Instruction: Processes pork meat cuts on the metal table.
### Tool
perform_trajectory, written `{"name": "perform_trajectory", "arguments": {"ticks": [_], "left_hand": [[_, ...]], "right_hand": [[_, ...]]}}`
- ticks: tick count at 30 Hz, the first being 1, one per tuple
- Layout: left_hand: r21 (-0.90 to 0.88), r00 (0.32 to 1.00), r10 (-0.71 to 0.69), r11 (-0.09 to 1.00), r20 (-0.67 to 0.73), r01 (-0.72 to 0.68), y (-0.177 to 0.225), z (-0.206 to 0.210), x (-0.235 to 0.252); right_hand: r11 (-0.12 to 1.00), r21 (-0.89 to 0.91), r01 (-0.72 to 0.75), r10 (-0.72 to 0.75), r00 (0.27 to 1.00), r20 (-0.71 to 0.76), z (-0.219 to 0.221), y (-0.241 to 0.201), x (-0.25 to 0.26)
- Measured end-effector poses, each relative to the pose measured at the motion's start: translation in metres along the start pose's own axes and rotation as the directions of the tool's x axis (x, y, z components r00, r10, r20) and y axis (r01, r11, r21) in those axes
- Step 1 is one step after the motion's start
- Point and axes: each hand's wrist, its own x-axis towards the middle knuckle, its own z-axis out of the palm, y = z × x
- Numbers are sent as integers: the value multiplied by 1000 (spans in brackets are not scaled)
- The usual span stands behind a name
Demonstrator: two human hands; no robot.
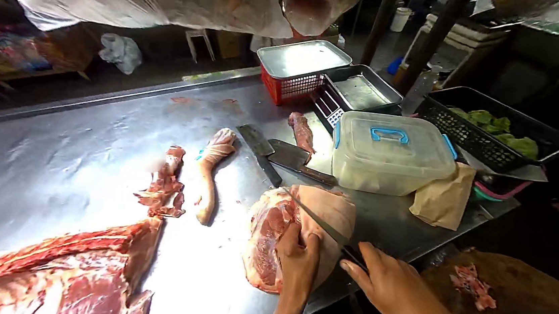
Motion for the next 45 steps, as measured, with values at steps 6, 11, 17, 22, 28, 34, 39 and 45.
{"name": "perform_trajectory", "arguments": {"ticks": [6, 11, 17, 22, 28, 34, 39, 45], "left_hand": [[-6, 998, 56, 998, -7, -56, -11, -1, -9], [116, 970, 241, 965, -18, -237, -12, -18, 0], [90, 976, 205, 976, -73, -198, -6, -53, 34], [118, 989, -56, 990, -139, 73, 0, -87, 60], [-179, 916, -346, 933, -205, 312, -11, -120, 68], [-386, 825, -532, 731, 192, 562, -37, -157, 72], [-413, 823, -545, 720, 161, 558, -59, -160, 82], [-369, 810, -557, 724, 186, 583, -81, -163, 79]], "right_hand": [[984, -160, -82, 128, 946, 299, -27, 39, 50], [990, -70, -120, 133, 960, 245, -20, 6, 29], [873, 286, -394, 357, 918, 174, 15, 9, 31], [942, 330, -62, 137, 968, -209, 66, -68, 9], [768, 410, -492, 394, 868, 303, 50, -5, 27], [968, 250, 38, 41, 952, -302, 94, -115, 39], [831, 455, -321, 331, 942, 59, 102, -72, 47], [900, 435, 3, 137, 947, -292, 130, -103, 51]]}}
